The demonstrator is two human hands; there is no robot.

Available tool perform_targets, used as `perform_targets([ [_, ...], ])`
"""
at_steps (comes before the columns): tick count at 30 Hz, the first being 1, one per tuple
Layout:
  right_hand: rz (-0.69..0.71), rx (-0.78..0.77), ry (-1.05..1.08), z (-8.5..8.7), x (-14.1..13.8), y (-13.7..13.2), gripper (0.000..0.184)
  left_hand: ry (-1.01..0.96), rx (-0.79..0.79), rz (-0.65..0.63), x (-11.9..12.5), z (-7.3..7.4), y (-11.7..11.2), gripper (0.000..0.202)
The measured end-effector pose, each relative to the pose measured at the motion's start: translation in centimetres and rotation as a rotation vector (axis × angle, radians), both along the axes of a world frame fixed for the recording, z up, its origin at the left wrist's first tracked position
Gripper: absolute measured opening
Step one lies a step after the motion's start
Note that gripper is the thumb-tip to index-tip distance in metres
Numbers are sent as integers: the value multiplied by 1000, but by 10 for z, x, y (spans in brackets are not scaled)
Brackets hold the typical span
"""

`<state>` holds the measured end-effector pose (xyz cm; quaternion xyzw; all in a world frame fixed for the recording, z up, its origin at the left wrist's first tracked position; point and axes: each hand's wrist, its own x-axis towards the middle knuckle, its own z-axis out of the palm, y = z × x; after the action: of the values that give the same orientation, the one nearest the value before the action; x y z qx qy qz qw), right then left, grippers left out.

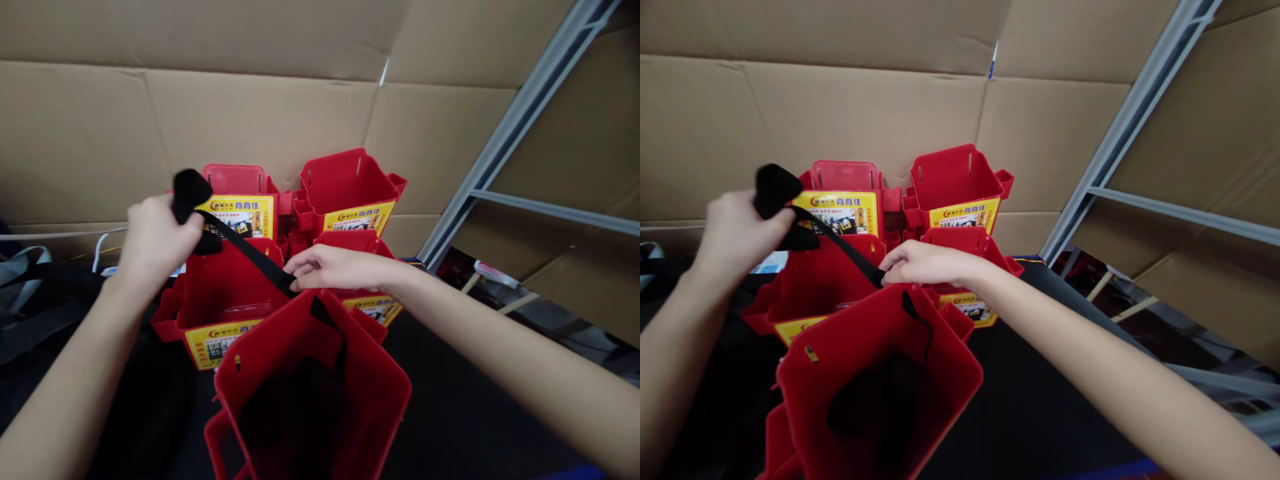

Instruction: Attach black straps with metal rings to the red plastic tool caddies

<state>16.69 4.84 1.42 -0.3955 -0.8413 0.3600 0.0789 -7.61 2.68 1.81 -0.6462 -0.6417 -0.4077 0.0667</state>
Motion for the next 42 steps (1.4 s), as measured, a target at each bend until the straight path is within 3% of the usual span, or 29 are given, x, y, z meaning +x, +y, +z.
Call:
perform_targets([
  [2,46,71,-69,8,-1,2,20,22,-11,-6,-5,3,-3,29],
  [3,51,147,-80,12,-2,2,23,27,-50,-96,-3,3,-5,31],
  [6,17,420,-30,18,-13,0,17,43,-167,-541,18,-4,-9,49],
  [7,6,492,-2,18,-17,-2,13,54,-185,-625,26,-8,-9,52],
  [9,-7,582,49,15,-23,-7,8,38,-223,-678,39,-16,-8,36],
  [11,-31,604,101,9,-27,-11,9,-20,-277,-674,47,-23,-5,16],
  [12,-48,583,131,5,-27,-13,9,-49,-298,-665,49,-26,-3,17],
  [16,-141,294,132,-6,-19,-12,14,-115,-277,-588,42,-25,2,18],
  [19,-144,126,-6,-4,-10,-6,10,-87,-91,-244,21,-13,4,17],
  [20,-131,117,-37,-2,-8,-4,15,-73,-8,-81,12,-8,3,19],
  [22,-106,147,-71,2,-6,-2,28,-69,103,120,-4,0,1,25],
  [24,-89,208,-93,6,-7,-2,35,-31,109,65,-11,4,-3,28],
  [28,-133,432,-86,9,-18,-3,19,127,-143,-512,9,-3,-12,44],
  [30,-188,516,-66,8,-24,-3,7,164,-228,-637,26,-13,-11,46],
  [34,-97,499,90,4,-27,-3,11,113,-225,-582,51,-29,-2,13],
  [37,-48,407,213,-1,-19,-4,15,60,-179,-512,46,-30,7,15],
  [40,-77,204,130,-4,-7,-6,11,-37,-42,-252,20,-16,10,19],
  [42,-92,141,51,-5,-2,-6,20,-110,114,25,-1,-5,8,23],
])
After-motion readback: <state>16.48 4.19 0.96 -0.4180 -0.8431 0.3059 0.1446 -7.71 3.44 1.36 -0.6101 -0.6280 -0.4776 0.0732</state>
